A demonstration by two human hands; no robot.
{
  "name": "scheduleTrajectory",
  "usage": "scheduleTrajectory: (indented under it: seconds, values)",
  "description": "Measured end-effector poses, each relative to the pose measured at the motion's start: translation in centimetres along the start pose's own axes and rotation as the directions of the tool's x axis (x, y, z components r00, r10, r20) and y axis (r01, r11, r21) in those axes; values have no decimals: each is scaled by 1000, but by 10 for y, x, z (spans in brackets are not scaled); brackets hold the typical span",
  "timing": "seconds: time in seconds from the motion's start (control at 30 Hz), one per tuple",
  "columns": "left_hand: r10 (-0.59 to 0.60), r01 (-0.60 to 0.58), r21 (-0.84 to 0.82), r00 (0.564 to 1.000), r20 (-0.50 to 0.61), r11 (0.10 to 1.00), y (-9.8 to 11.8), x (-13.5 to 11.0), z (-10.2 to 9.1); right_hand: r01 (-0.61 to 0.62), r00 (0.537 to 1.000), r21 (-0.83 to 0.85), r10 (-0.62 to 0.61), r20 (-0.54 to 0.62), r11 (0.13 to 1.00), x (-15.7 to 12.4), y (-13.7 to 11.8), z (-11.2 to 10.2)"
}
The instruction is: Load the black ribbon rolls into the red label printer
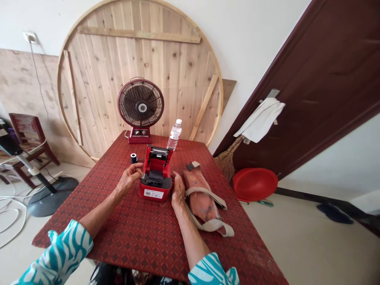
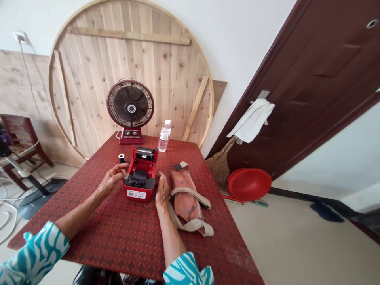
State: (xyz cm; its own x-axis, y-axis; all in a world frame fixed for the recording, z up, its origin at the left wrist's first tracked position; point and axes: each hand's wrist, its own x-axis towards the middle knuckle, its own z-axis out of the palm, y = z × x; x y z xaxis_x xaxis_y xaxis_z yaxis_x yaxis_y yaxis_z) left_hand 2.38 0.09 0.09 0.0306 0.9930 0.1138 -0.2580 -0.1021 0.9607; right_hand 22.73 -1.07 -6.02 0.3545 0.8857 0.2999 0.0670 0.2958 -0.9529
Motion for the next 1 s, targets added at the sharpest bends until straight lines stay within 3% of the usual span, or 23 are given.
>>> scheduleTrajectory:
  seconds: [0.13,0.23,0.3,0.37,0.47,0.63,0.9,1.0]
  values:
    - [146,-176,271,981,127,946,25,17,12,21,1000,-30,-21,-2,999,1,0,-1]
    - [203,-370,498,911,358,784,34,40,32,11,1000,-43,-12,-15,999,4,5,0]
    - [98,-435,644,867,489,629,34,55,45,-7,1000,-24,7,-14,1000,5,9,0]
    - [-72,-447,748,835,546,490,30,66,55,-23,1000,9,23,-2,1000,6,11,1]
    - [-246,-460,796,782,573,393,26,76,61,-25,1000,34,25,-9,999,7,9,2]
    - [-360,-490,816,734,576,306,26,81,63,-15,999,28,16,-30,999,7,5,3]
    - [-411,-508,856,764,498,93,31,75,69,-31,999,51,33,-30,998,7,1,2]
    - [-374,-515,856,784,495,51,30,71,70,-32,999,54,33,-28,998,7,3,2]
